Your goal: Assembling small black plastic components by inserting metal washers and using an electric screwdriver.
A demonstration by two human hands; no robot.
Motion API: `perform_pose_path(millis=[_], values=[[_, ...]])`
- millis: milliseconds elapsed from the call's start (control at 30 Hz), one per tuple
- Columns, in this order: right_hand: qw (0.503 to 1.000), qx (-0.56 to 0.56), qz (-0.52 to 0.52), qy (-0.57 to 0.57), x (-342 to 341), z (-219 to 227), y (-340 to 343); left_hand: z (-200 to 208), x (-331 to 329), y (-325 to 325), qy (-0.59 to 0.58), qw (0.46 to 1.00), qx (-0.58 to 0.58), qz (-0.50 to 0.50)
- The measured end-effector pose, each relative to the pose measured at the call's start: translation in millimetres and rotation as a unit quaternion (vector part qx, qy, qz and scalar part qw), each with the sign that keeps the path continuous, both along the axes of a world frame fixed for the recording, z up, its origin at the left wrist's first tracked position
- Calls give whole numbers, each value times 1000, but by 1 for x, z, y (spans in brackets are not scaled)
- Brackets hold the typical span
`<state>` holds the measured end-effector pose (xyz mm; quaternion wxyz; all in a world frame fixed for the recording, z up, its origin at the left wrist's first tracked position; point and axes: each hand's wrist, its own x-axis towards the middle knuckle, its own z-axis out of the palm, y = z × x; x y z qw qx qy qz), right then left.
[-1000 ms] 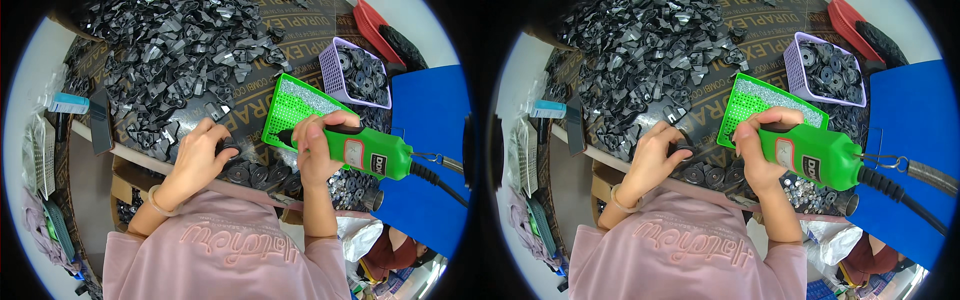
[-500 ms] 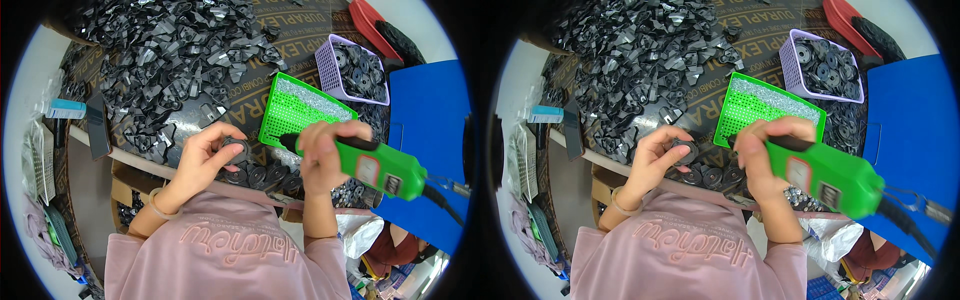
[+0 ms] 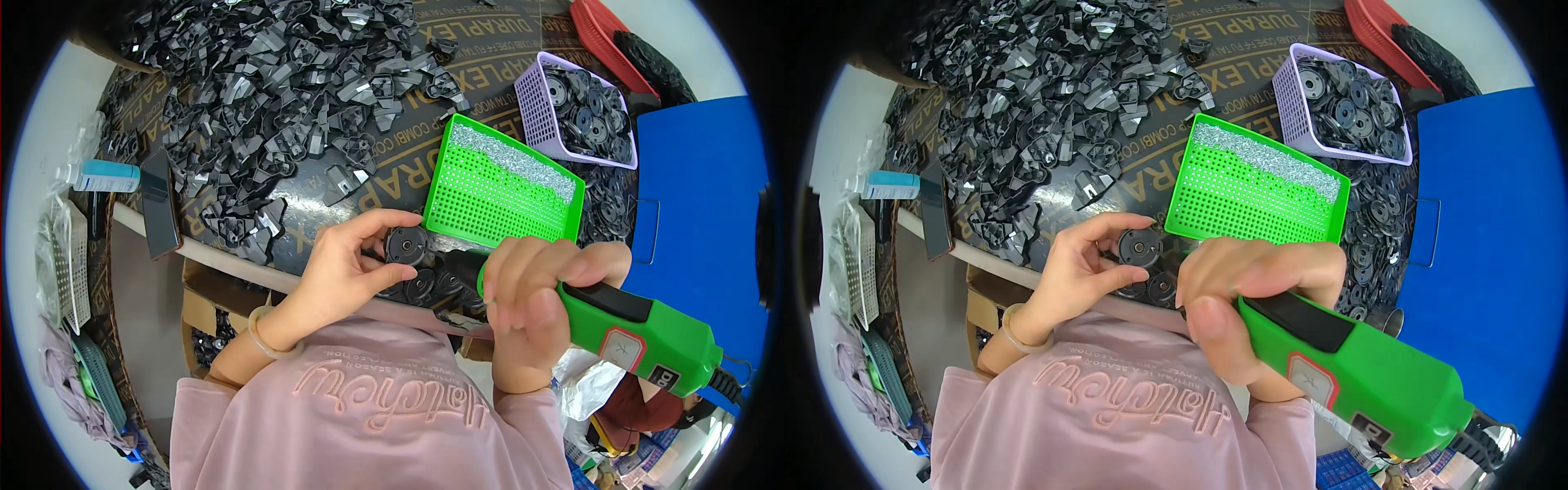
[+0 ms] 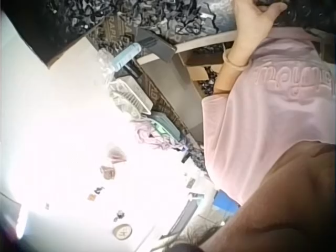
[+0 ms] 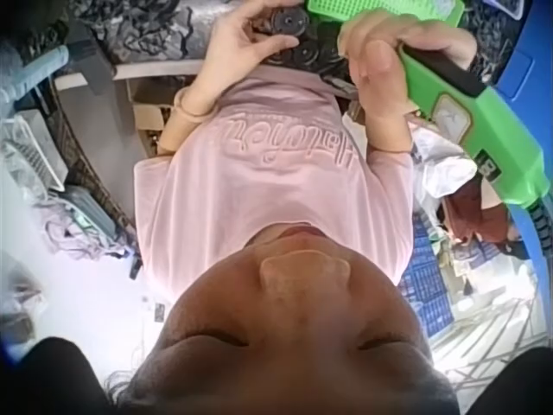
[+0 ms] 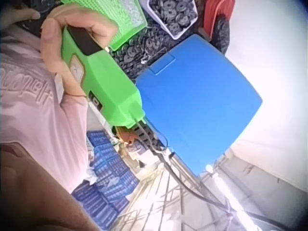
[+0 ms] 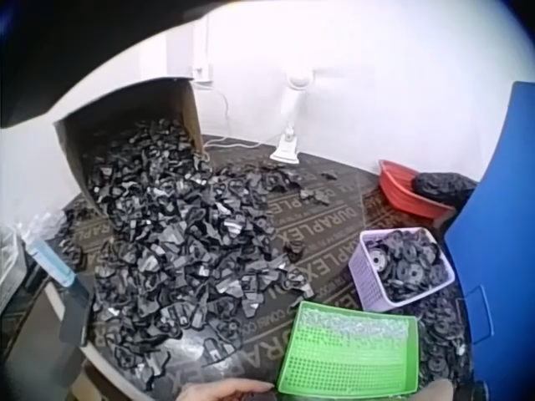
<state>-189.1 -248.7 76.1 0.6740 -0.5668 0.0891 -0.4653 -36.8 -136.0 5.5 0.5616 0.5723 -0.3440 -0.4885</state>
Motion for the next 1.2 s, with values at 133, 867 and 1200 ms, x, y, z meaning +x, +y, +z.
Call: perform_pose_path(millis=[133, 867, 1200], values=[[998, -12, 52, -13, 0, 0, -1, -1, -2, 2, 22, 1000, 12, -5], [992, -78, -81, 64, 21, -35, -38, -7, 8, -1, -27, 999, 9, 45], [988, -78, -102, 83, 26, -49, -37, -8, 13, -3, -23, 998, -17, 60]])
